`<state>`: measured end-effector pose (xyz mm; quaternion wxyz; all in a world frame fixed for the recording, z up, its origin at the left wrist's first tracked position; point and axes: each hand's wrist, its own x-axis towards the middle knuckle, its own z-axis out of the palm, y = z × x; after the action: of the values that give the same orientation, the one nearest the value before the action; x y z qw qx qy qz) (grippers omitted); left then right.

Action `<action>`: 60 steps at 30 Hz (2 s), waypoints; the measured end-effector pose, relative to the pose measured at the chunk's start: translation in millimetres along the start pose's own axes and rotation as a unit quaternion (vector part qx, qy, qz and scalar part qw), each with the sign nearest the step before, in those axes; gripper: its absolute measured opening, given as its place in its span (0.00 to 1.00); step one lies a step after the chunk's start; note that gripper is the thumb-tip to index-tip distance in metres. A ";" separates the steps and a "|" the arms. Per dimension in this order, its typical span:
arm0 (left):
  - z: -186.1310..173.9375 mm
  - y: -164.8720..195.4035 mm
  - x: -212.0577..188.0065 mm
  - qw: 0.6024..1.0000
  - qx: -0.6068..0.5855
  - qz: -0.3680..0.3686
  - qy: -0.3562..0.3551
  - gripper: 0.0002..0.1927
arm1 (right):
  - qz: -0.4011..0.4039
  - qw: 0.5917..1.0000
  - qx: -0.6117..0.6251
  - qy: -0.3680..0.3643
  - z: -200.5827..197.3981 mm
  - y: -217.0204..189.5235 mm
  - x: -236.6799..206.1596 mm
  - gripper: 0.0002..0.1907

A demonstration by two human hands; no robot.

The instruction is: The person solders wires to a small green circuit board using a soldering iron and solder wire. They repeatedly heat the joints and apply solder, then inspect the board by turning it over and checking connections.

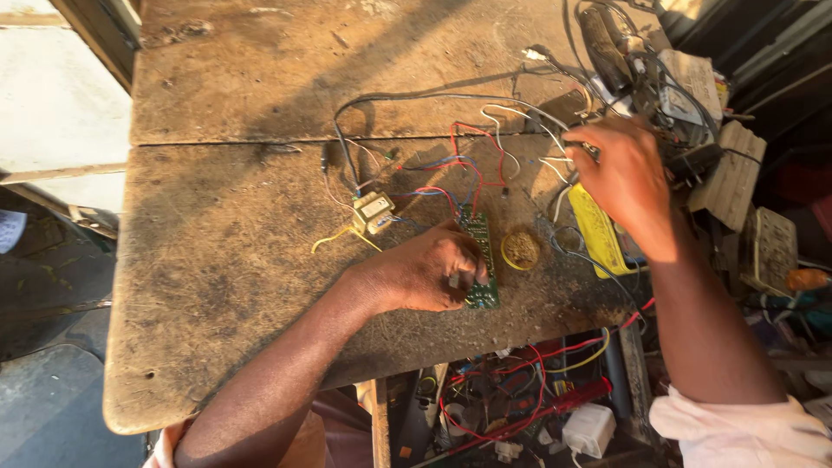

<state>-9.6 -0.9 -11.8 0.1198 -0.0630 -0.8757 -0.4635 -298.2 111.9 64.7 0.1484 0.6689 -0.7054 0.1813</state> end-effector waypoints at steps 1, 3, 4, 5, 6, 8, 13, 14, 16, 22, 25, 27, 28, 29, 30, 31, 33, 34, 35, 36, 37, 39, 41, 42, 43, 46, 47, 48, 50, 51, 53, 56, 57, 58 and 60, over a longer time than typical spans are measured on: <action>-0.1 0.9 -0.2 1.000 0.010 0.014 0.004 0.06 | -0.008 1.000 0.008 -0.002 3.0 4.8 -0.4 0.06; -2.4 2.0 0.9 0.999 0.028 0.031 0.008 0.08 | 0.003 0.996 -0.083 -0.038 15.0 10.2 2.5 0.08; -2.9 3.1 0.6 0.999 0.032 0.032 0.006 0.09 | 0.008 0.990 -0.127 -0.057 20.8 11.2 2.5 0.09; -2.7 4.5 0.2 0.999 0.035 0.032 0.003 0.11 | 0.012 0.988 -0.136 -0.071 25.4 11.5 0.6 0.09; -3.1 5.7 0.1 0.999 0.035 0.026 0.003 0.12 | 0.016 0.986 -0.145 -0.084 29.9 11.1 0.0 0.10; -3.9 8.1 -0.4 0.999 0.034 0.011 0.002 0.13 | 0.024 0.983 -0.159 -0.090 35.8 8.7 0.3 0.09; -6.3 12.8 -0.1 0.999 0.040 0.017 0.003 0.11 | 0.066 0.986 -0.148 -0.035 27.6 4.2 2.5 0.04; -6.1 13.7 -0.5 0.999 0.045 0.024 0.001 0.10 | 0.081 0.994 -0.073 -0.001 21.6 4.4 2.3 0.04; -7.1 14.8 -1.2 0.999 0.036 0.010 0.008 0.10 | 0.111 0.989 0.075 0.067 9.5 4.6 0.8 0.04; -8.5 19.4 -0.6 0.999 0.019 -0.032 0.008 0.11 | 0.092 0.951 0.263 0.133 -4.9 -2.5 -8.9 0.02; -10.3 21.9 -1.5 0.999 0.027 -0.037 0.005 0.11 | 0.066 0.963 0.228 0.127 -10.2 -1.8 -11.8 0.02; -10.8 23.1 -1.4 0.999 0.028 -0.041 0.002 0.11 | 0.124 0.944 0.283 0.119 -16.8 3.4 -12.1 0.02; -11.1 23.3 -1.7 0.999 0.024 -0.046 0.002 0.11 | 0.152 0.931 0.310 0.114 -18.3 6.4 -10.5 0.02; -11.8 23.2 -1.5 0.998 0.021 -0.052 0.003 0.11 | 0.154 0.916 0.348 0.128 -19.6 10.9 -5.7 0.02; -12.1 23.0 -1.5 0.999 0.023 -0.041 0.003 0.11 | 0.156 0.899 0.385 0.140 -23.1 17.0 -0.3 0.03; -12.0 22.9 -1.5 0.999 0.024 -0.030 0.002 0.10 | 0.159 0.880 0.421 0.152 -26.3 21.4 2.1 0.04; -12.0 22.5 -1.4 0.999 0.023 -0.023 -0.001 0.10 | 0.109 0.879 0.446 0.129 -35.0 28.3 2.2 0.03; -11.5 22.5 -1.0 0.999 0.021 -0.026 -0.003 0.10 | 0.105 0.873 0.460 0.122 -38.2 30.8 3.2 0.02; -11.6 22.4 -0.5 0.999 0.020 -0.029 -0.004 0.10 | 0.102 0.867 0.474 0.116 -41.9 32.6 3.9 0.02; -11.5 22.6 -0.7 0.999 0.019 -0.030 -0.002 0.10 | 0.121 0.855 0.491 0.114 -44.5 33.3 4.9 0.02; -11.0 23.0 -0.9 0.999 0.018 -0.032 0.001 0.11 | 0.140 0.843 0.507 0.111 -46.6 33.2 5.2 0.03; -11.6 23.3 -1.0 0.999 0.018 -0.035 0.002 0.11 | 0.104 0.871 0.471 0.091 -50.6 31.4 7.0 0.09; -12.1 23.5 -1.1 0.999 0.017 -0.040 -0.002 0.11 | 0.097 0.899 0.418 0.087 -52.0 27.5 7.8 0.12; -12.5 23.4 -0.8 0.999 0.019 -0.036 -0.001 0.11 | 0.107 0.913 0.382 0.093 -52.7 26.1 9.2 0.11; -12.4 23.5 -0.8 0.999 0.021 -0.033 -0.001 0.11 | 0.117 0.926 0.346 0.097 -53.2 24.9 10.0 0.11; -12.6 23.3 -0.4 0.999 0.028 -0.017 0.005 0.12 | 0.144 0.955 0.234 0.112 -52.9 25.7 12.8 0.18; -12.0 23.6 -0.8 1.000 0.029 -0.011 0.007 0.12 | 0.144 0.946 0.266 0.115 -53.6 27.4 10.5 0.19; -11.4 23.7 -1.0 1.000 0.027 -0.012 0.006 0.11 | 0.143 0.937 0.298 0.118 -56.2 30.4 6.9 0.19; -11.3 23.5 -0.5 1.000 0.027 -0.012 0.005 0.11 | 0.153 0.932 0.300 0.134 -56.4 38.9 2.7 0.19; -10.8 23.5 -0.7 0.999 0.027 -0.023 0.002 0.11 | 0.164 0.937 0.271 0.146 -56.0 43.9 0.5 0.19; -10.4 23.1 -1.0 0.999 0.029 -0.045 -0.004 0.11 | 0.138 0.929 0.308 0.152 -56.7 52.9 -6.1 0.18; -10.7 21.8 -0.1 0.999 0.035 -0.003 0.002 0.12 | 0.014 0.924 0.354 0.145 -62.5 60.3 -13.0 0.17; -10.4 21.8 -0.5 1.000 0.031 -0.001 0.005 0.12 | -0.021 0.928 0.341 0.145 -67.4 59.8 -16.2 0.16; -10.5 21.8 -0.9 1.000 0.026 0.002 0.007 0.12 | -0.034 0.931 0.333 0.144 -71.4 56.0 -20.9 0.16; -11.6 22.2 -1.4 1.000 0.025 -0.010 0.006 0.12 | -0.026 0.934 0.325 0.148 -82.9 42.9 -30.2 0.15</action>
<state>-1.6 2.0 11.8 0.1226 -0.0486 -0.8868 -0.4430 -341.9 178.1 122.4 0.0302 0.6645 -0.5601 0.4937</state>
